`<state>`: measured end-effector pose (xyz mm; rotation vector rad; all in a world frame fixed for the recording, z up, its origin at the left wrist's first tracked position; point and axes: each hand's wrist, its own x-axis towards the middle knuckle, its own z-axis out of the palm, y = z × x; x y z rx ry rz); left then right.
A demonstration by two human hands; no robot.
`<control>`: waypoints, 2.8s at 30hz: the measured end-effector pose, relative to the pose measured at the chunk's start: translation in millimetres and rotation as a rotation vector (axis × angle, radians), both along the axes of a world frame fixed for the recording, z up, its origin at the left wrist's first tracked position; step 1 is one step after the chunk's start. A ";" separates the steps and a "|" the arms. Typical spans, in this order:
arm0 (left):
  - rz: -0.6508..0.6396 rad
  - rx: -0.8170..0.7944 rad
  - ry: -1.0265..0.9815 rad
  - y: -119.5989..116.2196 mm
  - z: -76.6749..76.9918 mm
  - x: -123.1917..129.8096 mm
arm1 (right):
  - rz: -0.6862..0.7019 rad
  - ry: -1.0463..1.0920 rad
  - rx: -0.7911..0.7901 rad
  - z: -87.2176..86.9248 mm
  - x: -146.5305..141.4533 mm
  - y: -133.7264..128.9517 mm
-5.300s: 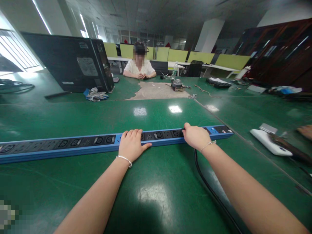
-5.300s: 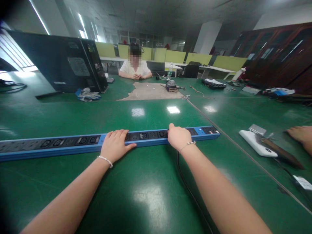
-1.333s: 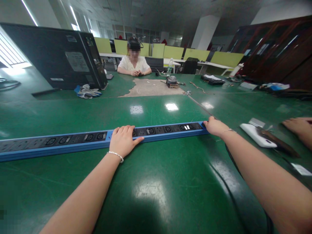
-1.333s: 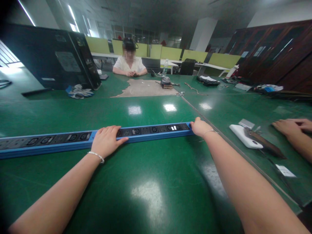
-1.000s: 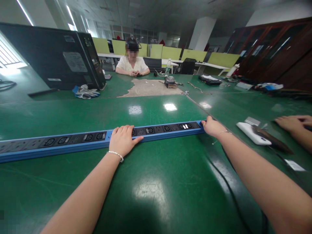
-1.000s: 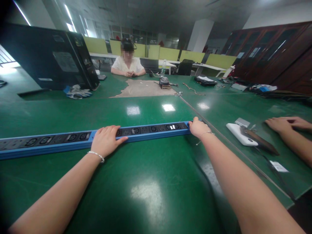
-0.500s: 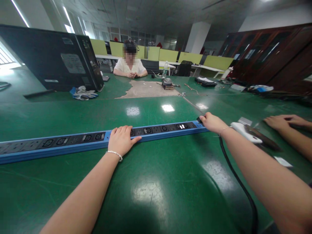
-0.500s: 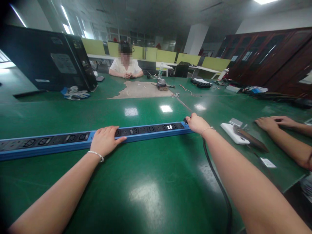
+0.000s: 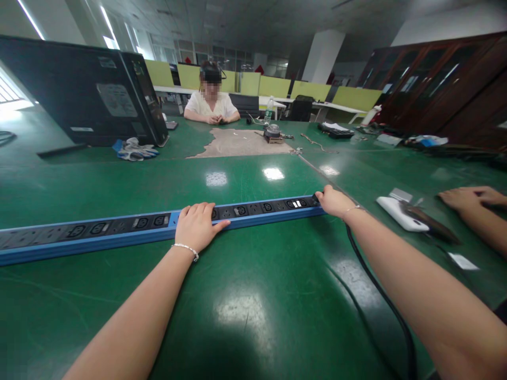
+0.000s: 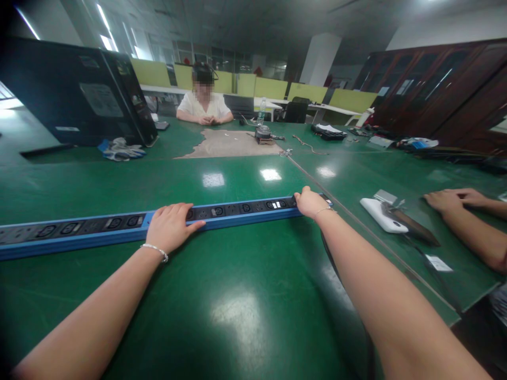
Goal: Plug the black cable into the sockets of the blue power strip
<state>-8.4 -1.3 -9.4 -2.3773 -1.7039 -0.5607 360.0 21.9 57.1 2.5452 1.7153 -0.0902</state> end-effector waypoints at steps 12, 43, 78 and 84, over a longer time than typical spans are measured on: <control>0.001 0.015 0.010 -1.1 0.6 0.2 | 0.025 -0.009 -0.052 6.9 -9.5 4.1; 0.005 0.018 0.023 -2.0 1.2 0.0 | -0.059 0.047 0.062 -15.9 -5.0 -1.5; 0.005 0.005 0.015 -1.9 2.4 0.0 | 0.235 0.073 -0.025 0.4 -92.3 -2.1; 0.003 0.028 0.008 -1.7 1.2 0.2 | 0.231 0.063 -0.066 -3.6 -96.4 6.4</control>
